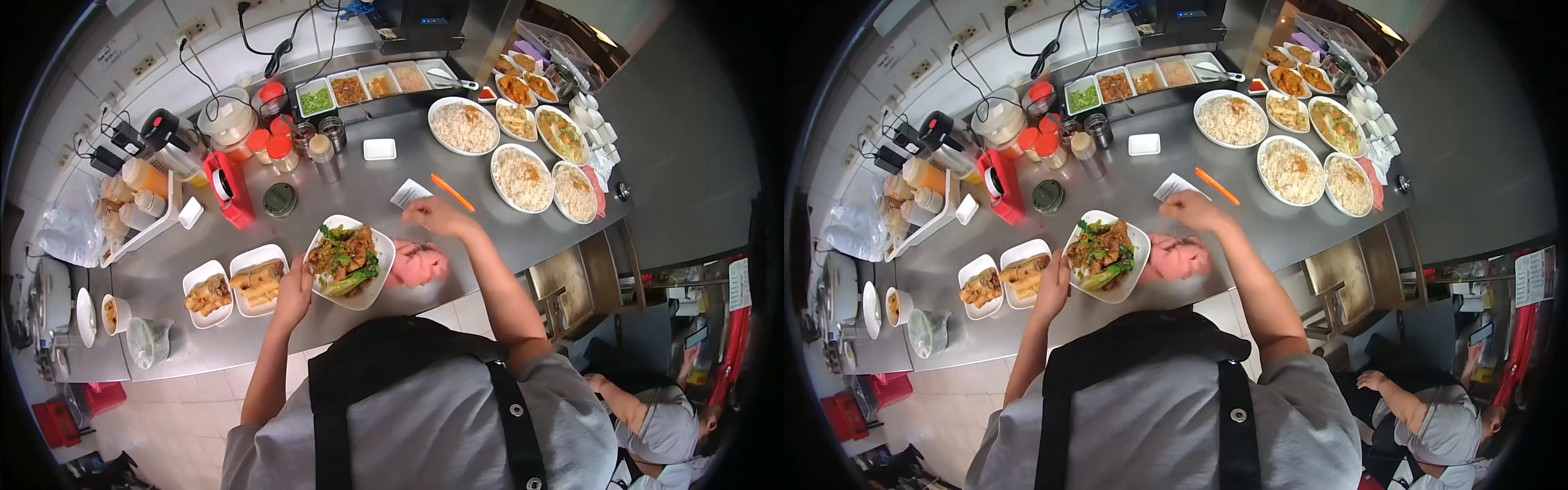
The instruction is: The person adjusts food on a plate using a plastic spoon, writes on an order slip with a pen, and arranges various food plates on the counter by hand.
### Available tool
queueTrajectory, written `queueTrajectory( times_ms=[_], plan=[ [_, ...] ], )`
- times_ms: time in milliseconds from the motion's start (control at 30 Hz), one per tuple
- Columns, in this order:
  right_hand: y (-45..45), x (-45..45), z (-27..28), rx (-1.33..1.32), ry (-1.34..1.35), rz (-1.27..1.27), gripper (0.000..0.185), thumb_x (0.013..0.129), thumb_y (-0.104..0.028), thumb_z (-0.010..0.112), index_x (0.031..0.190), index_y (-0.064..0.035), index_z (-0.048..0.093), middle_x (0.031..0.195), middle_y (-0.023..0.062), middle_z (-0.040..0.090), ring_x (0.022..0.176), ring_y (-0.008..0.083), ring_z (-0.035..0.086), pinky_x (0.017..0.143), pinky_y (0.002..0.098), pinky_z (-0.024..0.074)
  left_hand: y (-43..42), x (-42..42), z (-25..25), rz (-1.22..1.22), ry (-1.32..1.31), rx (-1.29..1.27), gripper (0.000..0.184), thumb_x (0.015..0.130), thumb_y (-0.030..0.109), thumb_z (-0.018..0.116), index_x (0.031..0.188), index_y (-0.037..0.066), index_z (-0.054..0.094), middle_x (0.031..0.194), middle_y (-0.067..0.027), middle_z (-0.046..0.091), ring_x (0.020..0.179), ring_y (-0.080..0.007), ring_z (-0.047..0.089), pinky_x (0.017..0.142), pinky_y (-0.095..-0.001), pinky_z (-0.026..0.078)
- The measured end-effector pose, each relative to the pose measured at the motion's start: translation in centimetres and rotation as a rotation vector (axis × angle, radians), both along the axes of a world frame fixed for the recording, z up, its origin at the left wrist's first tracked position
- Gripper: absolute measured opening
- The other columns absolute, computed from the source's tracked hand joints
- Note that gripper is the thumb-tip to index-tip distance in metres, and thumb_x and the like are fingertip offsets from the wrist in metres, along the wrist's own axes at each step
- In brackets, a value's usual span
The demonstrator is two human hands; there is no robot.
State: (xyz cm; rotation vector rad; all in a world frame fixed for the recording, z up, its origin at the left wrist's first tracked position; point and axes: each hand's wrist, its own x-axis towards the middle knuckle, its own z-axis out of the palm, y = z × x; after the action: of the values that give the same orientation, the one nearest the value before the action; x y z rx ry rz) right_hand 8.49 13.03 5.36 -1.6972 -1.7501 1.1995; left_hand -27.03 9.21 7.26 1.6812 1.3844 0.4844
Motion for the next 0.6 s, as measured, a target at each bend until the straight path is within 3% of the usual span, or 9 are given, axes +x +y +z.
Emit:
queueTrajectory(
  times_ms=[33, 133, 267, 300, 367, 467, 533, 567, 600],
  plan=[
    [1.2, 0.6, 1.5, -0.018, -0.045, -0.021, 0.024, 0.091, -0.027, 0.063, 0.101, -0.007, 0.071, 0.09, 0.0094, 0.071, 0.084, 0.0169, 0.065, 0.076, 0.0315, 0.05, -0.2, 0.2, -0.6, 0.021, -0.029, 0.053, 0.038, 0.102, 0.025, 0.035, 0.129, 0.002, 0.047, 0.062, -0.0154, 0.057, 0.048, -0.0248, 0.055, 0.052, -0.0387, 0.046],
    [6.7, 4.2, 1.7, 0.158, -0.104, -0.086, 0.022, 0.087, -0.024, 0.063, 0.098, -0.0062, 0.072, 0.089, 0.0092, 0.072, 0.08, 0.0176, 0.066, 0.074, 0.0317, 0.051, -0.4, 1.1, -2.1, 0.087, -0.078, 0.024, 0.037, 0.102, 0.025, 0.035, 0.13, 0.003, 0.046, 0.062, -0.0156, 0.057, 0.05, -0.025, 0.056, 0.053, -0.0394, 0.046],
    [14.5, 9.2, 3.7, 0.351, -0.332, -0.185, 0.022, 0.083, -0.016, 0.056, 0.094, -0.0063, 0.073, 0.093, 0.0164, 0.071, 0.089, 0.0296, 0.069, 0.08, 0.0389, 0.0526, -0.5, 1.1, -8.3, 0.138, -0.003, 0.103, 0.038, 0.101, 0.025, 0.034, 0.13, 0.003, 0.046, 0.077, -0.0242, 0.064, 0.066, -0.0404, 0.064, 0.063, -0.0483, 0.049],
    [17.5, 11.1, 3.3, 0.286, -0.54, -0.247, 0.025, 0.084, -0.02, 0.056, 0.097, -0.0037, 0.071, 0.092, 0.0206, 0.069, 0.091, 0.0339, 0.067, 0.082, 0.0407, 0.0511, -0.9, 1.9, -5.8, 0.18, 0.038, -0.068, 0.04, 0.101, 0.026, 0.035, 0.131, 0.002, 0.045, 0.088, -0.0281, 0.066, 0.082, -0.047, 0.064, 0.074, -0.0513, 0.048],
    [21.9, 13.9, 2.5, 0.493, -0.711, -0.324, 0.022, 0.084, -0.02, 0.055, 0.089, -0.0052, 0.071, 0.09, 0.0217, 0.068, 0.09, 0.0369, 0.066, 0.081, 0.0453, 0.0511, -1.5, 2.2, -7.9, 0.231, -0.02, 0.026, 0.041, 0.101, 0.026, 0.035, 0.132, 0.002, 0.044, 0.087, -0.027, 0.066, 0.078, -0.0458, 0.065, 0.072, -0.0505, 0.049],
    [26.8, 16.2, 2.9, 0.429, -0.857, -0.368, 0.025, 0.086, -0.017, 0.053, 0.103, -0.0099, 0.07, 0.12, 0.0192, 0.06, 0.112, 0.0389, 0.057, 0.091, 0.049, 0.0481, -2.1, 2.7, -8.4, 0.299, -0.054, 0.021, 0.041, 0.102, 0.025, 0.035, 0.135, 0.001, 0.043, 0.087, -0.0246, 0.067, 0.076, -0.0419, 0.066, 0.07, -0.0468, 0.05],
    [29.1, 16.8, 2.9, 0.314, -0.919, -0.34, 0.029, 0.088, -0.015, 0.052, 0.113, -0.008, 0.066, 0.127, 0.0151, 0.057, 0.12, 0.0344, 0.05, 0.097, 0.0485, 0.043, -2.3, 3.1, -6.9, 0.358, -0.066, -0.103, 0.04, 0.102, 0.024, 0.035, 0.134, 0.002, 0.043, 0.087, -0.0233, 0.067, 0.077, -0.037, 0.067, 0.067, -0.0433, 0.052],
    [30.1, 16.8, 3.0, 0.257, -0.95, -0.326, 0.032, 0.088, -0.014, 0.052, 0.118, -0.007, 0.064, 0.13, 0.0131, 0.055, 0.124, 0.0321, 0.047, 0.1, 0.0483, 0.0404, -2.3, 3.4, -6.4, 0.347, 0.035, 0.029, 0.039, 0.103, 0.024, 0.036, 0.135, 0.002, 0.044, 0.085, -0.0214, 0.067, 0.082, -0.0282, 0.068, 0.062, -0.0373, 0.053],
    [30.9, 16.8, 2.9, 0.223, -0.984, -0.31, 0.033, 0.089, -0.015, 0.051, 0.118, -0.0077, 0.064, 0.131, 0.0128, 0.055, 0.124, 0.0324, 0.047, 0.1, 0.0496, 0.0401, -2.2, 3.3, -7.3, 0.353, 0.025, 0.03, 0.039, 0.103, 0.025, 0.037, 0.135, 0.002, 0.044, 0.085, -0.0207, 0.067, 0.08, -0.0259, 0.068, 0.06, -0.0358, 0.053]
  ],
)
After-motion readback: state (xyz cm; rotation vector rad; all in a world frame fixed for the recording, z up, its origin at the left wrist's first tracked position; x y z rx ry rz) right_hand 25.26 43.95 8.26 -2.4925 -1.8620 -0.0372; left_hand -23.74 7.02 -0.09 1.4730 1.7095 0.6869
